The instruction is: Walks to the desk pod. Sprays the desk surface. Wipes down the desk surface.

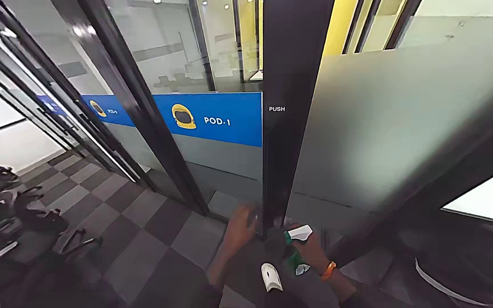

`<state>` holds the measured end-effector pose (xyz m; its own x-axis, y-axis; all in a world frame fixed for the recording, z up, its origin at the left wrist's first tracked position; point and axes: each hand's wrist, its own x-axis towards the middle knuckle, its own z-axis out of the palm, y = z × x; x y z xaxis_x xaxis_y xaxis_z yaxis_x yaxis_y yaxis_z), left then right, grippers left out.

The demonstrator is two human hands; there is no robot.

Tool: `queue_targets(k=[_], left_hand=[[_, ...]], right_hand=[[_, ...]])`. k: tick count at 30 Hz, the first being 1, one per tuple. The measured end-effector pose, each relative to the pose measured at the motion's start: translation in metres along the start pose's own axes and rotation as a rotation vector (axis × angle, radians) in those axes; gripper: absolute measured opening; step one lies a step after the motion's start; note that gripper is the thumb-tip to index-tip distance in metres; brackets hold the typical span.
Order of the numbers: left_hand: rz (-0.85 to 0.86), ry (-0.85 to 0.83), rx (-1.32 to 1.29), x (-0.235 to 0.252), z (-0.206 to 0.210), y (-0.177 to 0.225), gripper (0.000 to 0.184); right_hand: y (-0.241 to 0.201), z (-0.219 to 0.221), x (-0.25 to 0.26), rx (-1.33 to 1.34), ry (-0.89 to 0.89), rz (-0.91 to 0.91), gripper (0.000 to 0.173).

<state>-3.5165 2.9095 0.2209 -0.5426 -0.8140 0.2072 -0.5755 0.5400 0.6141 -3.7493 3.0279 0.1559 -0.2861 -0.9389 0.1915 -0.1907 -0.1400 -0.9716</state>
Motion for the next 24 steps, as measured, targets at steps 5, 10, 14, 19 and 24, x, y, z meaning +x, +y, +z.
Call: queue_targets(k=[5,10,14,19,24], left_hand=[[0.245,0.401,-0.08,0.162,-0.027,0.048,0.05],[0.443,0.636,-0.196,0.275,0.011,0.056,0.04],[0.525,0.735,-0.213,0.295,0.024,0.052,0.04],[0.624,0.664,-0.22,0.303,0.018,0.048,0.034],[0.722,0.608,-0.302,0.328,0.021,0.046,0.024]], right_hand=[[0.023,0.007,0.058,0.009,0.026,0.018,0.038],[0.059,0.023,0.111,0.043,-0.057,0.093,0.038],[0.062,0.034,0.153,-0.022,-0.169,0.173,0.042],[0.079,0.046,0.2,-0.088,-0.336,0.226,0.045],[0.069,0.053,0.233,-0.138,-0.346,0.274,0.053]])
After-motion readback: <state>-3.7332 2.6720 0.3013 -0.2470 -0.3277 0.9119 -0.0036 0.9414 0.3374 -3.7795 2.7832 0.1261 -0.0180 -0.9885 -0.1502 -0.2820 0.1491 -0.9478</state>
